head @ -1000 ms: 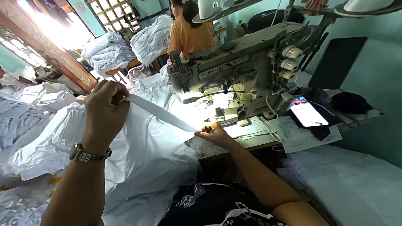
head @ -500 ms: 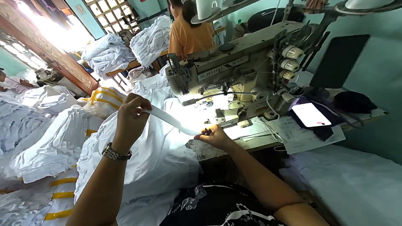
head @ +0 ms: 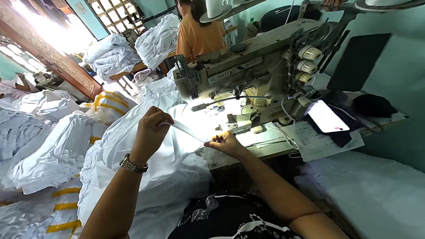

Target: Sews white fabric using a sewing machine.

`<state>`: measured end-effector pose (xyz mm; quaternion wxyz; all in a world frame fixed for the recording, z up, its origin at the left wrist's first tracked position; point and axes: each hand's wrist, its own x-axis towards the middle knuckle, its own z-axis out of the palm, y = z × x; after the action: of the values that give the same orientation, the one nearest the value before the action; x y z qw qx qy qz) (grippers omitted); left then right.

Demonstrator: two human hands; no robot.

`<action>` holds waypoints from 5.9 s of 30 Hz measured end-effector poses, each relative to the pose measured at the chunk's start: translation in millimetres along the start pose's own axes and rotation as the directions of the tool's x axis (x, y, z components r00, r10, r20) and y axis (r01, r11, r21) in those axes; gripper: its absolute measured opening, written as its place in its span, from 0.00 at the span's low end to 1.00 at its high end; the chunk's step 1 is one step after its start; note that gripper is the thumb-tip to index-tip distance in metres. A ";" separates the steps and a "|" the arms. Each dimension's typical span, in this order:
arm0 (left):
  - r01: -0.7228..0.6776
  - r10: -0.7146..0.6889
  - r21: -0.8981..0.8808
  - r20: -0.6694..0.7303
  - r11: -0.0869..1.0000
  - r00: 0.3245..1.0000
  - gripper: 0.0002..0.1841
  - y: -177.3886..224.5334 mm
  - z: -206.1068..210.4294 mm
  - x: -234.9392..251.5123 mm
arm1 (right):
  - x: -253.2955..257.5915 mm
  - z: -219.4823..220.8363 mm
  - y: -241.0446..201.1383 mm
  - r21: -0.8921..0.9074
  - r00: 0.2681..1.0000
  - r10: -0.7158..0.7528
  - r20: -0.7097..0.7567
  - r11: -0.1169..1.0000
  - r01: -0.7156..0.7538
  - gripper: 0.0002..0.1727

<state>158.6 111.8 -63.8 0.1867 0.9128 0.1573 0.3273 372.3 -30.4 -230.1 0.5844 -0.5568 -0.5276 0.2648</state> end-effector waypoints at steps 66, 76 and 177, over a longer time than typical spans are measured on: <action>-0.198 0.176 0.501 0.091 0.842 0.980 0.08 -24.4 5.0 -11.6 | 6.5 -7.1 -6.3 -0.151 0.996 0.041 0.077 0.988 -0.029 0.20; -0.111 0.093 0.537 0.061 0.836 0.994 0.14 -45.3 22.6 -9.5 | 6.9 -4.6 -2.7 -0.140 0.998 0.010 0.057 0.990 -0.001 0.22; 0.468 -0.480 0.126 0.094 0.875 0.872 0.35 -95.2 145.6 10.5 | -42.1 37.0 62.5 -0.363 0.908 -0.399 -0.128 0.871 0.332 0.18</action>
<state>246.2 165.3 -204.7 0.2252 0.8727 0.3807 0.2065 343.2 -39.5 -308.4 0.5710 -0.5606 -0.5997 -0.0011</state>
